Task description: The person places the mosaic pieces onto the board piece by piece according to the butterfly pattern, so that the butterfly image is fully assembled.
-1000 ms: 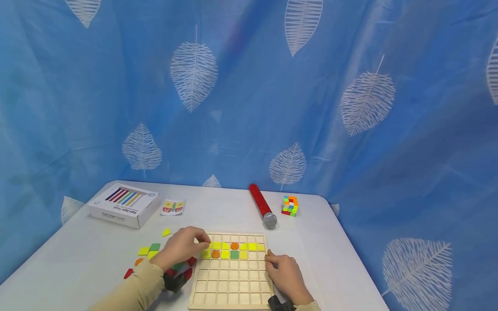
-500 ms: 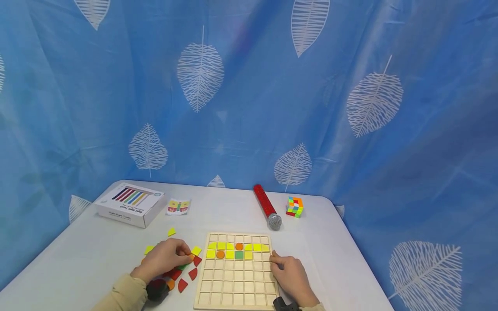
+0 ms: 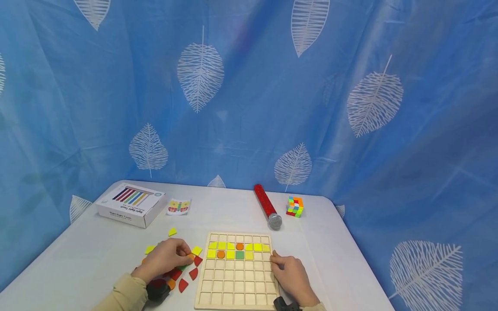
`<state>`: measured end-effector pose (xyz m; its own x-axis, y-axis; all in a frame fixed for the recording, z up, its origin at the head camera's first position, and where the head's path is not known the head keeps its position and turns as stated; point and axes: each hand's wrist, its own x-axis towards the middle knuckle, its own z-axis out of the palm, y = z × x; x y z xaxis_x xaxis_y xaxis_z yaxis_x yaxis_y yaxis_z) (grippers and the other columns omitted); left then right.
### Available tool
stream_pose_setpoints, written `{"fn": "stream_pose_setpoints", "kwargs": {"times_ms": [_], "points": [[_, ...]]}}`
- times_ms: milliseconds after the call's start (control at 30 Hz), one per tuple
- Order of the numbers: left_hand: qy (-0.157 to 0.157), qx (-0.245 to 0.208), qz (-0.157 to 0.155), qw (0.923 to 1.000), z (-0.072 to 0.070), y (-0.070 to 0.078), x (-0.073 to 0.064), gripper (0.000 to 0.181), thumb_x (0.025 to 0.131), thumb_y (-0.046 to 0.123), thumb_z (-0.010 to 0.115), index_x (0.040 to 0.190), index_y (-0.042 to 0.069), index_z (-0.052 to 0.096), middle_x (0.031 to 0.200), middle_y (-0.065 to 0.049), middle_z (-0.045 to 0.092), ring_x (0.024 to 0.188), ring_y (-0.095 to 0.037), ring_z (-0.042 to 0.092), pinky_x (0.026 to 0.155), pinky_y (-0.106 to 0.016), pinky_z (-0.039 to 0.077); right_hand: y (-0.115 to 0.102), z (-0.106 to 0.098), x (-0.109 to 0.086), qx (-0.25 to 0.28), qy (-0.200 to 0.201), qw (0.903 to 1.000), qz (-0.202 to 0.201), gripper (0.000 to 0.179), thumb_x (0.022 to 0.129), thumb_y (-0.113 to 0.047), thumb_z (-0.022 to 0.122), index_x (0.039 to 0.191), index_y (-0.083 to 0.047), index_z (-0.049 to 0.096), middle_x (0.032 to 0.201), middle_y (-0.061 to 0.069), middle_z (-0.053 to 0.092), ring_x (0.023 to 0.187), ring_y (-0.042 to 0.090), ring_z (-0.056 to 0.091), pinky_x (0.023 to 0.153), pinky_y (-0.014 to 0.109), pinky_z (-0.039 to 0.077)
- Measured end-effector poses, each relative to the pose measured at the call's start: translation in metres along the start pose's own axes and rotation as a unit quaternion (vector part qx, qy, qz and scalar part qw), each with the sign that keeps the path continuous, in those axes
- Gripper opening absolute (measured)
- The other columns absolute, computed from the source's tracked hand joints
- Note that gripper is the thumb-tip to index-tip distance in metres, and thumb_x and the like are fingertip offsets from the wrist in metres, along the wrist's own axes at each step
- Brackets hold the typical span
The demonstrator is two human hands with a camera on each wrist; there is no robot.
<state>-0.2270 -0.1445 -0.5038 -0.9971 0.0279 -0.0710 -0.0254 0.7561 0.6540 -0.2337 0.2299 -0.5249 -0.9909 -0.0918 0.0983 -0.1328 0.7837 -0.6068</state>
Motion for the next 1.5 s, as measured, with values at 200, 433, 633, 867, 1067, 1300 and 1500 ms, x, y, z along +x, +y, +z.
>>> {"fn": "stream_pose_setpoints", "kwargs": {"times_ms": [200, 433, 633, 867, 1067, 1300, 1500], "points": [[0.004, -0.035, -0.001, 0.9994, -0.003, 0.001, -0.001, 0.013, 0.083, 0.024, 0.084, 0.086, 0.019, 0.073, 0.082, 0.006, 0.066, 0.075, -0.015, 0.057, 0.068, -0.031, 0.049, 0.001, 0.001, 0.0, -0.009, -0.006, 0.9999, -0.006, 0.023, 0.09, -0.017, 0.073, 0.112, -0.012, 0.079, 0.13, 0.006, 0.07, 0.121, 0.033, 0.067, 0.1, 0.054, 0.051], [-0.003, -0.046, 0.051, 0.9976, 0.001, 0.026, 0.008, 0.009, 0.087, 0.024, 0.08, 0.084, 0.021, 0.072, 0.082, 0.007, 0.066, 0.078, -0.014, 0.057, 0.07, -0.033, 0.047, 0.002, 0.0, 0.001, -0.016, -0.009, 0.9998, -0.009, 0.022, 0.09, -0.017, 0.073, 0.111, -0.012, 0.079, 0.13, 0.005, 0.07, 0.12, 0.033, 0.068, 0.099, 0.053, 0.052], [-0.037, -0.05, 0.096, 0.9934, 0.022, 0.067, 0.019, 0.008, 0.088, 0.024, 0.078, 0.083, 0.022, 0.073, 0.081, 0.009, 0.068, 0.072, -0.013, 0.059, 0.064, -0.033, 0.047, 0.004, -0.001, 0.001, -0.015, -0.007, 0.9998, -0.013, 0.023, 0.091, -0.017, 0.073, 0.112, -0.013, 0.079, 0.131, 0.006, 0.07, 0.121, 0.032, 0.068, 0.099, 0.053, 0.052], [-0.046, -0.05, 0.133, 0.9888, 0.055, 0.109, 0.029, 0.007, 0.086, 0.019, 0.078, 0.08, 0.018, 0.076, 0.08, 0.01, 0.07, 0.066, -0.011, 0.056, 0.057, -0.032, 0.044, 0.005, 0.001, 0.001, -0.01, -0.008, 0.9996, -0.026, 0.023, 0.09, -0.017, 0.073, 0.112, -0.012, 0.079, 0.13, 0.007, 0.07, 0.12, 0.033, 0.068, 0.096, 0.052, 0.054], [-0.041, -0.044, 0.128, 0.99, 0.079, 0.129, 0.041, 0.011, 0.085, 0.019, 0.08, 0.076, 0.02, 0.074, 0.075, 0.012, 0.068, 0.063, -0.009, 0.055, 0.056, -0.03, 0.043, 0.005, -0.002, 0.002, -0.012, -0.015, 0.9996, -0.021, 0.023, 0.09, -0.017, 0.074, 0.113, -0.012, 0.079, 0.131, 0.006, 0.069, 0.12, 0.033, 0.068, 0.095, 0.053, 0.054], [-0.032, -0.009, 0.112, 0.9931, 0.099, 0.133, 0.051, 0.014, 0.085, 0.019, 0.079, 0.073, 0.022, 0.072, 0.071, 0.013, 0.065, 0.065, -0.009, 0.055, 0.059, -0.03, 0.043, 0.007, -0.003, 0.0, -0.001, -0.024, 0.9993, -0.027, 0.024, 0.09, -0.016, 0.073, 0.113, -0.01, 0.079, 0.13, 0.008, 0.07, 0.12, 0.034, 0.068, 0.098, 0.054, 0.052], [-0.015, 0.025, 0.133, 0.9907, 0.105, 0.139, 0.056, 0.014, 0.085, 0.019, 0.078, 0.072, 0.022, 0.073, 0.071, 0.013, 0.065, 0.064, -0.008, 0.054, 0.057, -0.03, 0.043, 0.007, -0.005, 0.001, 0.0, -0.021, 0.9994, -0.027, 0.023, 0.09, -0.017, 0.073, 0.112, -0.012, 0.079, 0.13, 0.007, 0.07, 0.12, 0.034, 0.068, 0.095, 0.051, 0.055]]}}
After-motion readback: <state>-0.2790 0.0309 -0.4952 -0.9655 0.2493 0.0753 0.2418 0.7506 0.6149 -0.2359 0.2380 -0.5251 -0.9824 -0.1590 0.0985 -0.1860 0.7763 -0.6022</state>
